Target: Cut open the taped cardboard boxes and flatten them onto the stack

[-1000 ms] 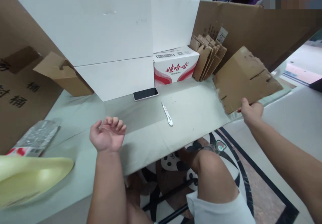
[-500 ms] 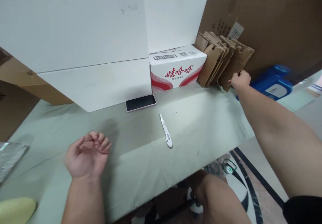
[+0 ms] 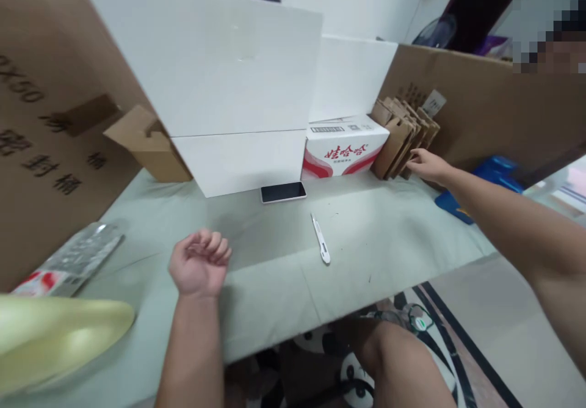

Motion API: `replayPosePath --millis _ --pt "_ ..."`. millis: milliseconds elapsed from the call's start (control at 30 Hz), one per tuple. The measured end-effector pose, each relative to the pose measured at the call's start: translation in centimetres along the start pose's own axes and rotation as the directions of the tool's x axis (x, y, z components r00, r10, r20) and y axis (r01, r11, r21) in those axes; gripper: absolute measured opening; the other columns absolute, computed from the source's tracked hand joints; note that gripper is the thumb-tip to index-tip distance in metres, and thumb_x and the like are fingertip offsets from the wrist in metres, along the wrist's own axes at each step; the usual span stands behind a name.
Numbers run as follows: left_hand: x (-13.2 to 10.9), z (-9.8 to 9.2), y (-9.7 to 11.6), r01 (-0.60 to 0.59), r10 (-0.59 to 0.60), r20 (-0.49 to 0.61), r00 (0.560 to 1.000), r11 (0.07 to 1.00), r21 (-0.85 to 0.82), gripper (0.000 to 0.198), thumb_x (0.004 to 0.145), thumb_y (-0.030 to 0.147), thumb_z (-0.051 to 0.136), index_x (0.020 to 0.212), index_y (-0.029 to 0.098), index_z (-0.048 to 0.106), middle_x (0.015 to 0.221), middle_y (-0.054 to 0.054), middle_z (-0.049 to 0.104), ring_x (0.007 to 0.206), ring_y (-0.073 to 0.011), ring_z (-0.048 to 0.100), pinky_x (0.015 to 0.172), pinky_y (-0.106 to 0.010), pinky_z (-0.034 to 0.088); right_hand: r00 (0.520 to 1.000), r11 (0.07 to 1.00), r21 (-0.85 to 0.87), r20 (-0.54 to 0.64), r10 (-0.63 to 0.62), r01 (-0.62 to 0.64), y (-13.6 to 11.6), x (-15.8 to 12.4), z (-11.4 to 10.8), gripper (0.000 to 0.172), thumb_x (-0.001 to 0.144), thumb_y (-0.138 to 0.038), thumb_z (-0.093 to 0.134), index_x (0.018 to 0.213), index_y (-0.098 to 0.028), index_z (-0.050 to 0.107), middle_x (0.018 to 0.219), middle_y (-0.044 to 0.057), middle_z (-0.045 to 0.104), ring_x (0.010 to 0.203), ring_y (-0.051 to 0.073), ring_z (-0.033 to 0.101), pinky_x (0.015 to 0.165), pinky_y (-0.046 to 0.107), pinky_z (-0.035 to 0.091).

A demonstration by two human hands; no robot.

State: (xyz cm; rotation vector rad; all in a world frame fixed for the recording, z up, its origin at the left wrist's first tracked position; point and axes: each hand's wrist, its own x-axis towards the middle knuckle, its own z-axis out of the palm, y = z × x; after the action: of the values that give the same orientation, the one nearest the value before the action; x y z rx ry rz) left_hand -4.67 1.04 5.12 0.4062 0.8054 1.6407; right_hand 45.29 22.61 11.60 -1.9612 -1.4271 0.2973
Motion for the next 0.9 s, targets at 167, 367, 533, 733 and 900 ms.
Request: replayPosePath --millis 167,367,533,733,900 --pt "-2.7 -0.9 1.2 0.061 -0.075 -0.050 0.996 0.970 -0.233 0.043 0.088 0.034 0.039 0.054 0.024 0.015 0.050 0.008 0.005 0.034 -0.0087 0.013 0.035 -0.024 0.015 0.928 0.982 -0.067 0.342 -0.146 0.179 -10.3 -7.2 0.9 0.019 0.079 -0.006 0.066 0.090 -0.019 0.072 0.069 0.000 0.067 0.057 0.015 0.057 0.064 0.031 0.049" --pt "-4.2 -2.5 2.8 0.115 -0.113 0.028 0.993 0.926 -0.360 0.045 0.087 0.034 0.041 0.053 0.023 0.013 0.048 0.009 0.004 0.036 -0.0070 0.006 0.038 -0.024 0.009 0.524 0.841 0.357 0.663 -0.534 0.407 -24.3 -20.0 14.1 0.015 0.086 -0.025 0.062 0.095 -0.020 0.073 0.072 0.002 0.069 0.060 0.014 0.062 0.061 0.029 0.052" --pt "-4.0 -4.1 3.6 0.128 -0.112 0.068 0.991 0.940 -0.315 0.050 0.082 0.037 0.053 0.052 0.023 0.015 0.044 0.010 0.008 0.036 -0.0056 0.008 0.039 -0.023 0.007 0.295 0.601 0.545 0.547 -0.783 0.585 -36.2 -26.7 27.4 0.021 0.078 -0.011 0.063 0.095 -0.019 0.073 0.117 0.008 0.068 0.082 0.017 0.070 0.082 0.038 0.060" --pt "-4.5 -5.5 4.2 -0.028 0.030 0.003 1.000 0.947 -0.320 0.057 0.069 0.042 0.069 0.050 0.023 0.018 0.042 0.011 0.011 0.036 -0.0036 0.011 0.040 -0.024 0.007 0.559 0.707 0.338 0.441 -0.702 0.622 -45.5 -24.8 35.4 0.029 0.076 0.003 0.054 0.098 -0.008 0.071 0.139 0.012 0.052 0.140 0.029 0.047 0.121 0.044 0.030" --pt "-4.5 -5.5 4.9 -0.099 0.097 -0.021 0.995 0.953 -0.285 0.057 0.068 0.043 0.069 0.049 0.023 0.020 0.044 0.011 0.010 0.038 -0.0026 0.008 0.042 -0.024 0.004 0.640 0.823 0.142 0.562 -0.524 0.549 -47.1 -23.1 37.2 0.027 0.090 -0.014 0.049 0.095 0.003 0.069 0.101 0.014 0.067 0.104 0.024 0.067 0.095 0.042 0.048"
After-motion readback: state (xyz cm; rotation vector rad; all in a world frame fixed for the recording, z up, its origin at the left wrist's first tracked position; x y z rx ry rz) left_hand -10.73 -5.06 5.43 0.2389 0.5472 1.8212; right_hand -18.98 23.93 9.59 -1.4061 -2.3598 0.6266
